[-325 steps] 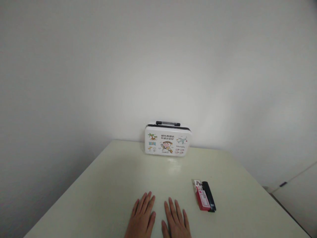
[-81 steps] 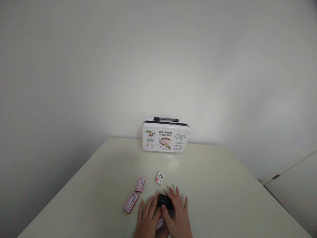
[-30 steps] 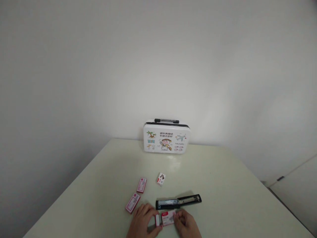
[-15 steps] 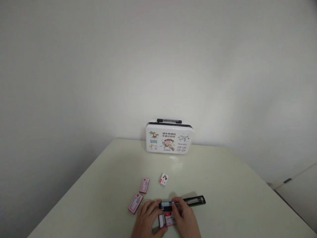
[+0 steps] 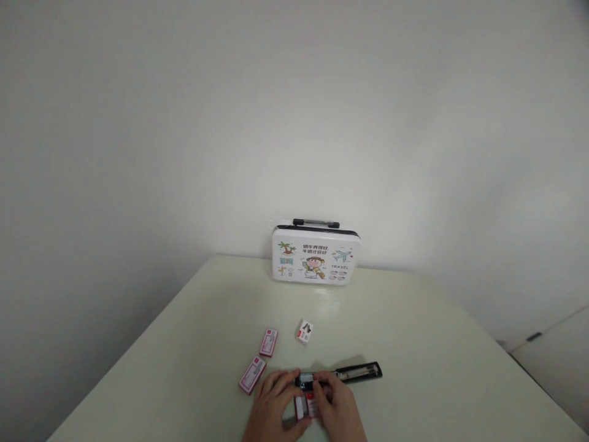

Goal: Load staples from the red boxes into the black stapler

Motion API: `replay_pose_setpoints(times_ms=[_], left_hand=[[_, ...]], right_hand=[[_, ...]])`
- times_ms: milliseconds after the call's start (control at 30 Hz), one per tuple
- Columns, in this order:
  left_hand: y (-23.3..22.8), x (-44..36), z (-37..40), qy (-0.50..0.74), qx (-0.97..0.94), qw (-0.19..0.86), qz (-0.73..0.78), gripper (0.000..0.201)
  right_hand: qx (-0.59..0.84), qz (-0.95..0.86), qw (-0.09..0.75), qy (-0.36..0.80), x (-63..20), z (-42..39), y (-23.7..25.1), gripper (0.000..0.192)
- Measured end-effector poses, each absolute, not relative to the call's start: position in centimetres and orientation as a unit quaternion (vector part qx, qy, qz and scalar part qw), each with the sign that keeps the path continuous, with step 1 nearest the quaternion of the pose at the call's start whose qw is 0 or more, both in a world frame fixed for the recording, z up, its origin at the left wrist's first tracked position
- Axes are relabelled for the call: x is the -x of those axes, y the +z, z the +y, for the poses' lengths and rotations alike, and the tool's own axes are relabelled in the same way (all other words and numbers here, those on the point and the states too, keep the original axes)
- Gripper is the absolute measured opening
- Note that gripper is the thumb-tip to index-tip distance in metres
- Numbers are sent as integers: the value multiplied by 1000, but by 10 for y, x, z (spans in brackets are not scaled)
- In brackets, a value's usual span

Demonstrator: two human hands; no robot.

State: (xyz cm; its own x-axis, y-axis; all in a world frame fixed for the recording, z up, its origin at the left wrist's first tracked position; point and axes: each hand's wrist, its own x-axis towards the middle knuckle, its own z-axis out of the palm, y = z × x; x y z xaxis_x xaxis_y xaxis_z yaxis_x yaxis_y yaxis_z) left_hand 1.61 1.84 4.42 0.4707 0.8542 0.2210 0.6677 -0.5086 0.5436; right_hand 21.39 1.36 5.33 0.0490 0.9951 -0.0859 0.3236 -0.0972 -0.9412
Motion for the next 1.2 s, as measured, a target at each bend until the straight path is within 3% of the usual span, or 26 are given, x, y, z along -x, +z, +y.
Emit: replay_pose_setpoints(times_ms=[133,300,467,533,667,767,1000,1133,1200], left_hand=[[44,-16,19,238,-833,205,456,38],[38,-15,21,242,-839,196,446,43],[28,-14,21,267,-839,171,443,61],[26,-14,21,271,-836,163,448,58],[31,-14,20,254,-835,175,456,42],[36,-15,19,257,-832,182,456,41],[37,-16,19,261,-834,179,452,41],[37,-10,14,279,-822,181,462,46],[37,-7,11,303,-802,170,486,33]], right_hand=[[620,-492,429,435,-202,19,52,50],[592,-573,407,393,-192,23,69,37],[573,-686,319,315,-184,17,80,17],[569,-719,266,296,-184,14,78,9],[576,-743,199,277,-188,8,67,15],[582,-744,182,273,-194,5,52,20],[625,-716,185,250,-207,3,26,17],[633,-668,261,291,-233,0,30,12],[662,-614,316,293,-252,-4,32,23]])
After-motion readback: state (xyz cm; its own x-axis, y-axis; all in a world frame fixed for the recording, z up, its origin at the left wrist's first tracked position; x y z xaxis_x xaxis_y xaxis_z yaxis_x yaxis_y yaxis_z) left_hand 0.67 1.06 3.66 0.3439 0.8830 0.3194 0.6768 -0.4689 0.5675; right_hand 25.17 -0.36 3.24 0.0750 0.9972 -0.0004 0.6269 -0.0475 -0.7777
